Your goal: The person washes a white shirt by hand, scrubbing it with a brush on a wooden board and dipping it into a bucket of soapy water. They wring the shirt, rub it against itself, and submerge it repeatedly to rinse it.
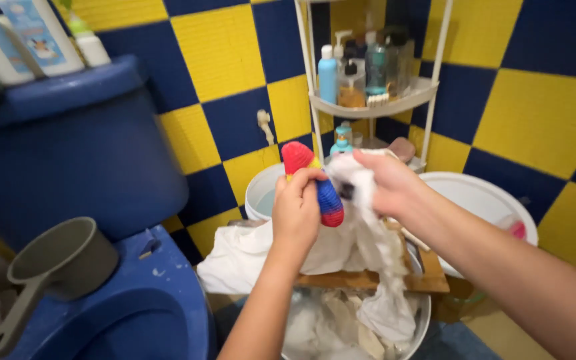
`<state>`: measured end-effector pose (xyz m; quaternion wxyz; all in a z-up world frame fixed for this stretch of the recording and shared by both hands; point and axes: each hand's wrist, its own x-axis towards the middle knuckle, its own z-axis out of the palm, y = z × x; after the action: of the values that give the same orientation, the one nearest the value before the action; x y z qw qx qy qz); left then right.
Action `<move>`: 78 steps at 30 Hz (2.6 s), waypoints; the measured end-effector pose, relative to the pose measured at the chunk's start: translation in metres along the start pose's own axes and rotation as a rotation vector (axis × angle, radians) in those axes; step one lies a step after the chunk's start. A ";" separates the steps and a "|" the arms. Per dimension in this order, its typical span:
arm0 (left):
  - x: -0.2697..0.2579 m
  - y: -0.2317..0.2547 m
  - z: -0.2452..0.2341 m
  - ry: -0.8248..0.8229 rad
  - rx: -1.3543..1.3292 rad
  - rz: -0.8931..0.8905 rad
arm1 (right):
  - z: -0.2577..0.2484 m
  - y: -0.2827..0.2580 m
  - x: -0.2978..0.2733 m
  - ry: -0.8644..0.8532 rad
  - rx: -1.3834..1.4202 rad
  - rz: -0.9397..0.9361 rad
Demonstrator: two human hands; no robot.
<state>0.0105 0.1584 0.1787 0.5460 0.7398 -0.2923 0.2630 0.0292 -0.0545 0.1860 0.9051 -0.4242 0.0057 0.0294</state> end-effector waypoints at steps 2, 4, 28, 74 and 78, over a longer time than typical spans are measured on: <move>0.010 0.038 -0.011 0.032 -0.006 -0.009 | 0.047 -0.029 0.010 0.084 0.045 -0.045; 0.015 0.066 -0.025 0.014 0.059 -0.024 | 0.075 -0.056 0.025 0.019 0.046 -0.150; 0.134 0.135 -0.044 -0.060 -0.949 -0.350 | 0.220 -0.177 -0.173 0.177 -1.096 -0.642; -0.155 -0.258 0.068 -1.657 0.694 -0.309 | -0.240 0.299 0.011 -0.462 -1.354 0.368; -0.157 -0.278 0.080 -1.619 0.704 -0.391 | -0.285 0.337 0.028 -0.396 -1.478 0.154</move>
<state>0.1078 0.1693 -0.1349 -0.0495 0.8593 -0.3587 -0.3612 0.0417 -0.0573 -0.2563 0.3661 -0.9040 -0.1480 0.1639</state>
